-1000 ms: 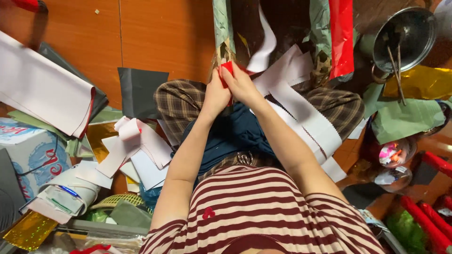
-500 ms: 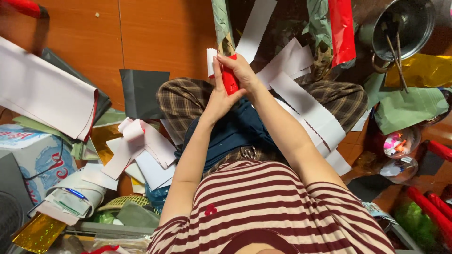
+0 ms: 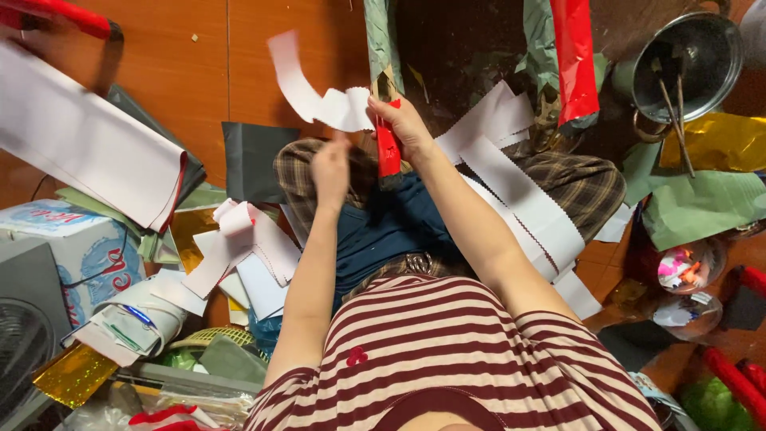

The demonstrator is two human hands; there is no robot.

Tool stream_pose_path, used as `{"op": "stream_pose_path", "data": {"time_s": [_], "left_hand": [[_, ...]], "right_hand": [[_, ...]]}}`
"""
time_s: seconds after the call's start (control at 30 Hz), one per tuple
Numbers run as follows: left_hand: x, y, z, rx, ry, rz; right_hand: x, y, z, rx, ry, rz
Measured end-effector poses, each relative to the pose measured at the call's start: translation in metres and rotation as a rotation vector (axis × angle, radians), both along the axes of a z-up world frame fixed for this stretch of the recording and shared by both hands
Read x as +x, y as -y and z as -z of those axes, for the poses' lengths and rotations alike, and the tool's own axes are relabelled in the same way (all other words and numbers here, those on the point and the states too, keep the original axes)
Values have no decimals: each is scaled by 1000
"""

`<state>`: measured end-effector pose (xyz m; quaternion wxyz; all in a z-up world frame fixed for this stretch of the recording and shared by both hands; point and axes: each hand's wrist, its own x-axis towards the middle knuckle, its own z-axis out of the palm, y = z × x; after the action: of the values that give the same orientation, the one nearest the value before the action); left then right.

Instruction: Applying colored paper and adhesive to a bamboo frame to assemble animal-shaped paper lanterns.

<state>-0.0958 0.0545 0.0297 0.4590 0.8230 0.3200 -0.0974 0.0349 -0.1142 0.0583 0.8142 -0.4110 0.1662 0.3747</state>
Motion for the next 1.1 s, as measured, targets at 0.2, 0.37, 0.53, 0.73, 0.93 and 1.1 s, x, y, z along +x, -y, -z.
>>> {"op": "stream_pose_path", "data": {"time_s": [0.2, 0.37, 0.53, 0.73, 0.93, 1.1], "left_hand": [[59, 48, -46, -283, 586, -21], [130, 29, -117, -15, 419, -149], [164, 72, -113, 190, 614, 273], [136, 56, -82, -147, 556, 472], [100, 62, -52, -168, 243, 67], [98, 70, -47, -269, 217, 66]], "right_hand": [[1, 3, -22, -59, -35, -23], [-4, 1, -67, -341, 586, 149], [-16, 1, -35, -666, 980, 290], [-20, 12, 30, -302, 263, 420], [-21, 7, 16, -19, 0, 574], [-16, 13, 77, 262, -238, 569]]}}
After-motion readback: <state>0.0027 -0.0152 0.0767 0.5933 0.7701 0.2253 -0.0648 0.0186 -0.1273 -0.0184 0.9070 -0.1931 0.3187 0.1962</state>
